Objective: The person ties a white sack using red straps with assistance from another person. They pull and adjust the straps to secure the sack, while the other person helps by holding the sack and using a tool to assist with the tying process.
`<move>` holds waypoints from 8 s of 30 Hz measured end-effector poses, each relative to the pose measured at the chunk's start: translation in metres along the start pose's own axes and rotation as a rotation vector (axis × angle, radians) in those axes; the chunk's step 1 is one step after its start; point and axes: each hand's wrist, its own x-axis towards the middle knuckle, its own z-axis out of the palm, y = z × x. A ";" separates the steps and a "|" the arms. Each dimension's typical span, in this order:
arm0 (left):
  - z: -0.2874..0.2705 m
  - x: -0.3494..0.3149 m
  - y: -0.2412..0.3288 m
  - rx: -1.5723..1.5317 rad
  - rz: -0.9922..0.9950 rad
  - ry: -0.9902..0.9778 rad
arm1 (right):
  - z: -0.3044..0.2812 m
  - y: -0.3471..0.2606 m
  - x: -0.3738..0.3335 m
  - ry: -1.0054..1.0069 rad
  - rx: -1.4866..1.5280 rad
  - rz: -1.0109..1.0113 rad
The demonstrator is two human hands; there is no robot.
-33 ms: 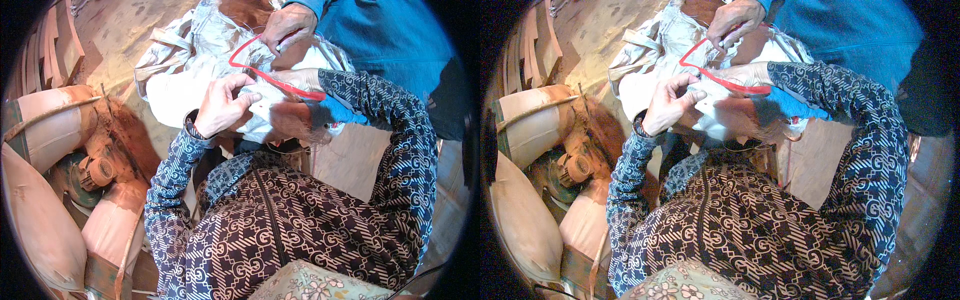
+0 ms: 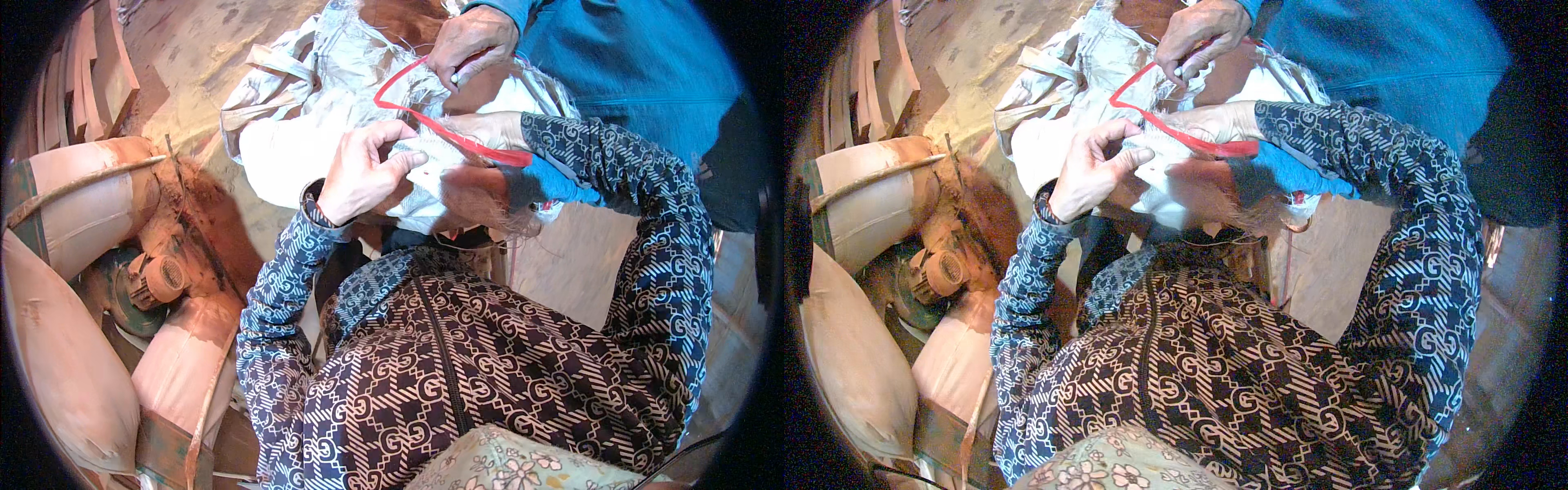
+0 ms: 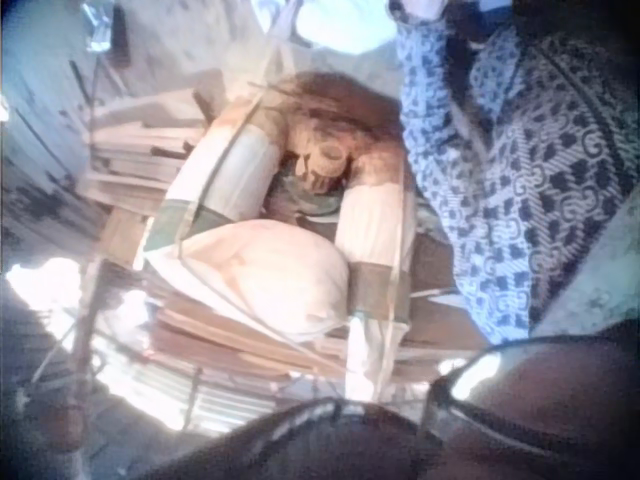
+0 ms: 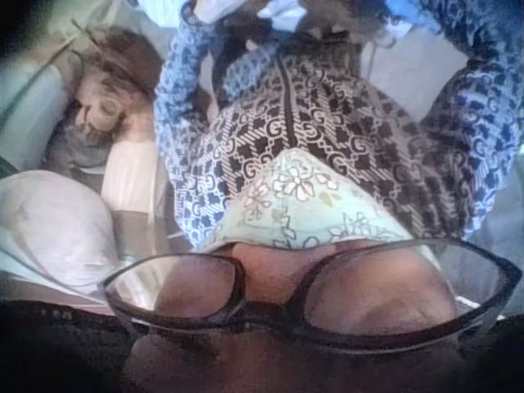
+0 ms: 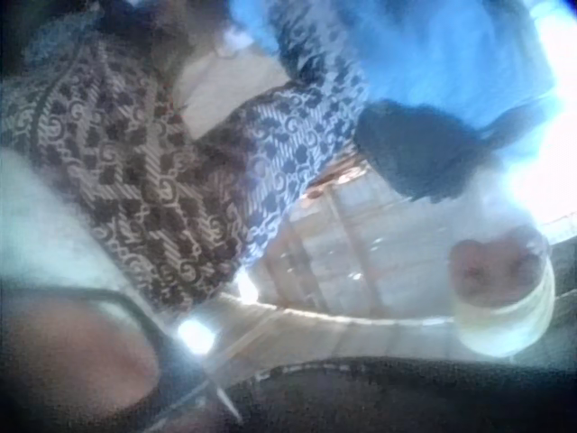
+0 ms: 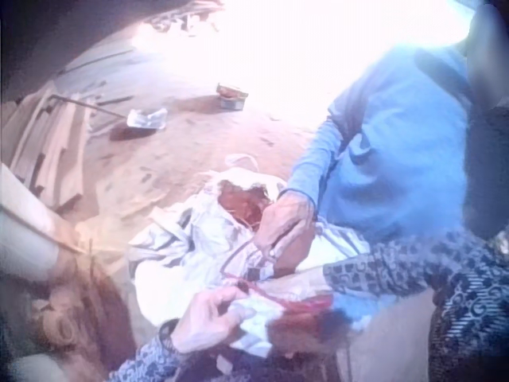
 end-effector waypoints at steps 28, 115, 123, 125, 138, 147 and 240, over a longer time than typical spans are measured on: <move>0.036 -0.029 0.025 0.176 0.307 0.402 | 0.056 0.001 -0.030 0.001 0.107 -0.112; 0.000 -0.014 0.047 0.669 0.534 0.499 | 0.016 -0.050 0.013 0.470 -0.343 -0.273; -0.003 -0.015 0.040 0.757 0.562 0.483 | 0.026 -0.056 0.014 0.455 -0.104 -0.219; -0.001 -0.015 0.044 0.716 0.524 0.498 | 0.026 -0.058 0.012 0.433 -0.084 -0.188; -0.004 -0.016 0.059 -0.068 0.112 0.478 | 0.019 -0.045 0.013 0.402 0.260 -0.159; -0.020 -0.036 0.053 -0.461 -0.102 0.392 | 0.031 -0.057 0.004 0.354 0.275 -0.221; -0.078 0.025 0.012 -0.563 -0.140 -0.144 | -0.002 -0.070 -0.043 0.743 -0.054 -0.336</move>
